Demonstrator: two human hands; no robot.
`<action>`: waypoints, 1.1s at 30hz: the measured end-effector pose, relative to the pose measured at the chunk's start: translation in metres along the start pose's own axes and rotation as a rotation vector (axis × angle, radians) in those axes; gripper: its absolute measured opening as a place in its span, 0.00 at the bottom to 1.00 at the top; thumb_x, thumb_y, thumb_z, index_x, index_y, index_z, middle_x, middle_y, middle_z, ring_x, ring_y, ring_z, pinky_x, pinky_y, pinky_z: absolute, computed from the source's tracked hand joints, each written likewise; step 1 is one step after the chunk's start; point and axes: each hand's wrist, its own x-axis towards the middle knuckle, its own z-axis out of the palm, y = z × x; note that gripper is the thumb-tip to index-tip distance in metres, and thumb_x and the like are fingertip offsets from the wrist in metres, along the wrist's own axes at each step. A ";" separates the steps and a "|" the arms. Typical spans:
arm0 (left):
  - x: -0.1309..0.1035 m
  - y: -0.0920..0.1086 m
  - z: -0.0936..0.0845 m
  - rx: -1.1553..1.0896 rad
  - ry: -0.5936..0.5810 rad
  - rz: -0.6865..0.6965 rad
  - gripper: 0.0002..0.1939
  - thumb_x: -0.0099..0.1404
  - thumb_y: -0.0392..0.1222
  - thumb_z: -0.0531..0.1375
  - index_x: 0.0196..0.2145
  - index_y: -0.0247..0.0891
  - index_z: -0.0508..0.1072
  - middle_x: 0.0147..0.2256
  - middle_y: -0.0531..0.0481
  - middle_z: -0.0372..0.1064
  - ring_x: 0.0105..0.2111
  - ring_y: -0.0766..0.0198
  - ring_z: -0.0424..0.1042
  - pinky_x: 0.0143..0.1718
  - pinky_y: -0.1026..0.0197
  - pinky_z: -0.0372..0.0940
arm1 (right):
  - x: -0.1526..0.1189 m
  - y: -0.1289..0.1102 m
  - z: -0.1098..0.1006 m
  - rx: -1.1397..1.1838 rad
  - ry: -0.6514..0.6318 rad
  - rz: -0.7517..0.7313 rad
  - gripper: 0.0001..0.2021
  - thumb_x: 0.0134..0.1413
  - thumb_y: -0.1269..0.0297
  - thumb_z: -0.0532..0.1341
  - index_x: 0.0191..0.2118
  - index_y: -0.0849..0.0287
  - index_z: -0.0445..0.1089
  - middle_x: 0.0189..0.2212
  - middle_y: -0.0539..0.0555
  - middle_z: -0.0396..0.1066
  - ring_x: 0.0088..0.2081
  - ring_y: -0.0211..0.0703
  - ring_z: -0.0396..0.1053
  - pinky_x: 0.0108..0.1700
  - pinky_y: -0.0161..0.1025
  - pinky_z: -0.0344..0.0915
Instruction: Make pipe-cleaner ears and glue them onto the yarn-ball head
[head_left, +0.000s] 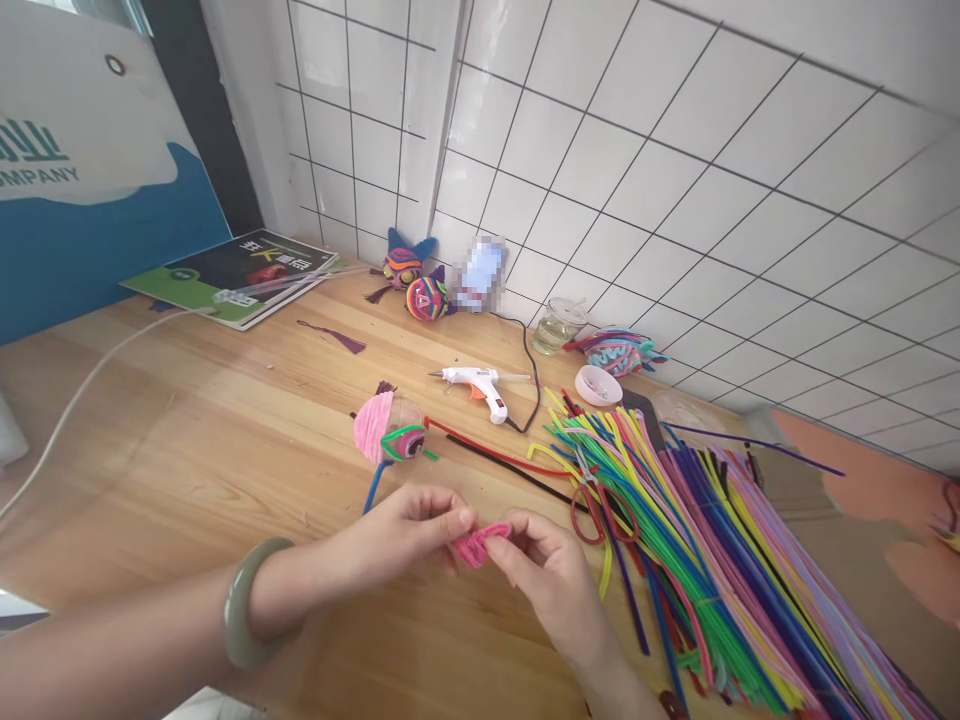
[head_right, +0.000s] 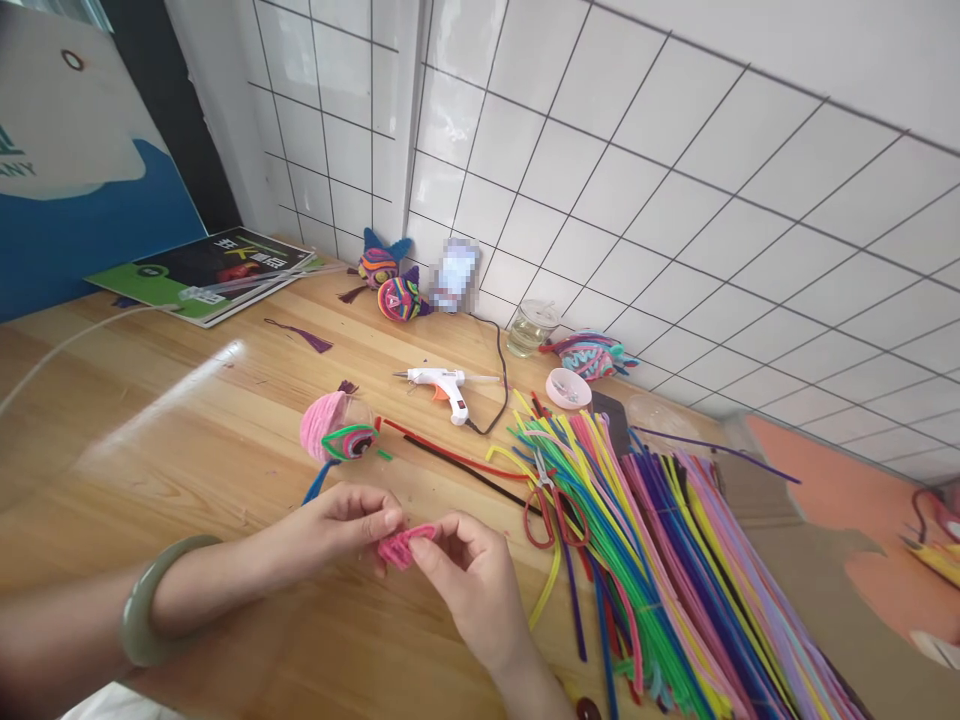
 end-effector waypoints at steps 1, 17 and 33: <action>0.000 0.001 -0.001 0.050 0.005 0.012 0.18 0.61 0.50 0.53 0.29 0.31 0.73 0.27 0.47 0.71 0.27 0.67 0.69 0.33 0.63 0.65 | 0.001 0.000 0.000 0.001 0.028 0.028 0.08 0.49 0.62 0.61 0.26 0.61 0.68 0.21 0.48 0.67 0.22 0.32 0.59 0.25 0.31 0.55; 0.003 -0.004 0.000 0.048 0.086 -0.048 0.16 0.59 0.48 0.56 0.28 0.31 0.73 0.22 0.49 0.70 0.23 0.68 0.67 0.28 0.66 0.65 | 0.003 0.004 0.001 0.091 -0.042 0.140 0.13 0.47 0.57 0.62 0.29 0.64 0.69 0.20 0.48 0.63 0.19 0.30 0.54 0.23 0.31 0.52; 0.005 -0.005 0.005 -0.034 0.093 -0.176 0.19 0.53 0.54 0.59 0.28 0.32 0.69 0.23 0.51 0.68 0.21 0.66 0.71 0.17 0.69 0.62 | 0.003 0.010 0.003 -0.022 0.016 0.086 0.11 0.49 0.58 0.60 0.27 0.63 0.68 0.19 0.47 0.62 0.19 0.31 0.54 0.22 0.30 0.53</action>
